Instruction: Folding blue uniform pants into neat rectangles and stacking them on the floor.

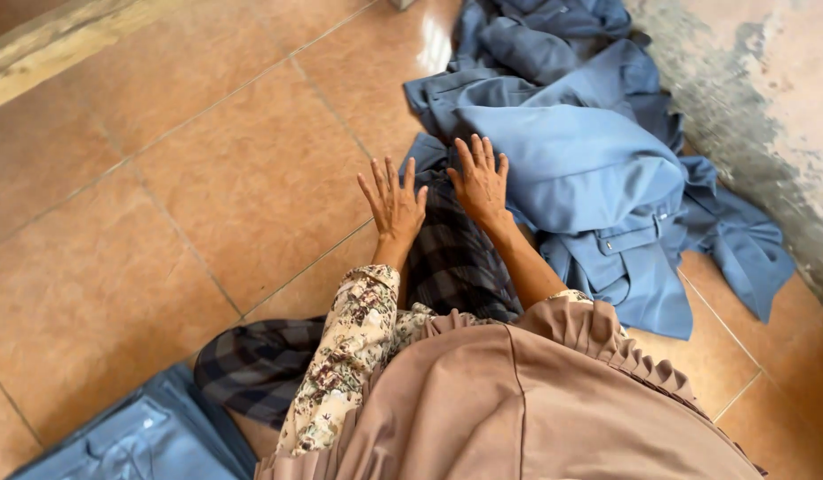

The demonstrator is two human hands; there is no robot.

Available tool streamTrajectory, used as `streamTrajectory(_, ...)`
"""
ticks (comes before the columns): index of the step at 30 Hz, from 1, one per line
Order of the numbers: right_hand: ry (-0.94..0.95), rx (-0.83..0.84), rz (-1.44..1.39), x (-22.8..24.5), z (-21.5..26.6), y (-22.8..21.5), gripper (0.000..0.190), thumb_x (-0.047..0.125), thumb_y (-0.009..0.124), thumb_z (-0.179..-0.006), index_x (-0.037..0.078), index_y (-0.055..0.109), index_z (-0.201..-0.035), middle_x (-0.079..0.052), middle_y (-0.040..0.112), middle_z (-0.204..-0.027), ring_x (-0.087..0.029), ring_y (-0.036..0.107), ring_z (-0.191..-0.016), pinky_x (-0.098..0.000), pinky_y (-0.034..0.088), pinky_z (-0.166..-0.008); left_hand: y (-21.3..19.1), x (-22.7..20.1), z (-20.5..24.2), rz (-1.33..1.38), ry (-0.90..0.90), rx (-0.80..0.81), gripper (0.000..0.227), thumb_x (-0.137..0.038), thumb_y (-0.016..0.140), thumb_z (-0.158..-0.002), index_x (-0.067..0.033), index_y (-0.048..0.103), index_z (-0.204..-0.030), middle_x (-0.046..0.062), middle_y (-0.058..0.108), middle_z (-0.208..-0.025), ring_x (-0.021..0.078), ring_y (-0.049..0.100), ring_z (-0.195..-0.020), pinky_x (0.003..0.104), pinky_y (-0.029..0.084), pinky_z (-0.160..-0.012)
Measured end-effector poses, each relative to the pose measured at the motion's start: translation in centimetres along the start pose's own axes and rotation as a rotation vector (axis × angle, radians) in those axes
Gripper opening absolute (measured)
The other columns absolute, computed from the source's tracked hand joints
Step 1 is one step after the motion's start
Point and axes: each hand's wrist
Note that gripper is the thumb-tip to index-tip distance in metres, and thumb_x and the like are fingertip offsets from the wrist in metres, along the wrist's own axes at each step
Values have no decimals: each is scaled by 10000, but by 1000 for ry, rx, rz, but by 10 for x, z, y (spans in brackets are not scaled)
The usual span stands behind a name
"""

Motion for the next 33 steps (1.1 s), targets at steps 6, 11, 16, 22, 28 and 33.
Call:
streamTrajectory(6,152,-486,41,-97,38,-29,438,260,731,-954,297,624,-1377,-45,572,-1403,-257,538,-1284,-440,387,-1009,13,-44,-1,3,212,-26,647,-505,581,-951,-230,474,-1527,226,486,-1525,468,312,-1487,748,76,-1175)
streamTrajectory(11,616,-601,-43,-208,99,-15,526,222,808,-910,254,598,-1391,-127,506,-1408,-361,507,-1307,-525,411,-1052,25,-78,-5,34,332,-4,638,-503,578,-957,-231,481,-1527,222,486,-1526,470,330,-1475,748,111,-1160)
streamTrajectory(16,1287,-716,-981,-323,136,53,863,486,894,-966,245,334,-1576,-237,448,-1423,-383,527,-1347,-498,474,-1109,28,-115,-11,122,454,59,644,-469,579,-973,-250,432,-1560,237,439,-1560,480,305,-1487,737,151,-1152)
streamTrajectory(22,1239,-615,-2037,-410,93,90,559,68,911,-795,78,669,-1298,-238,712,-1201,-457,734,-1108,-626,578,-921,32,-133,-20,257,490,232,696,-426,589,-1001,-337,280,-1618,289,283,-1608,486,286,-1499,619,376,-1114)
streamTrajectory(28,857,-612,-1782,-202,-23,-115,528,-51,613,-735,10,651,-1258,-97,710,-1034,-179,614,-881,-257,490,-889,-6,-110,-37,831,220,375,651,-347,575,-1009,-172,321,-1584,332,320,-1591,472,408,-1432,491,425,-1086)
streamTrajectory(33,139,-143,-1247,-70,-57,-112,504,-5,668,-772,-11,666,-1275,-25,695,-1154,-133,591,-950,-244,499,-863,-22,-47,-61,1810,-621,468,723,-552,507,-928,-190,423,-1547,186,592,-1376,275,638,-1144,319,505,-887)
Point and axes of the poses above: each hand's wrist, its own z-axis away from the middle knuckle, its own y-axis out of the palm, x = y × z
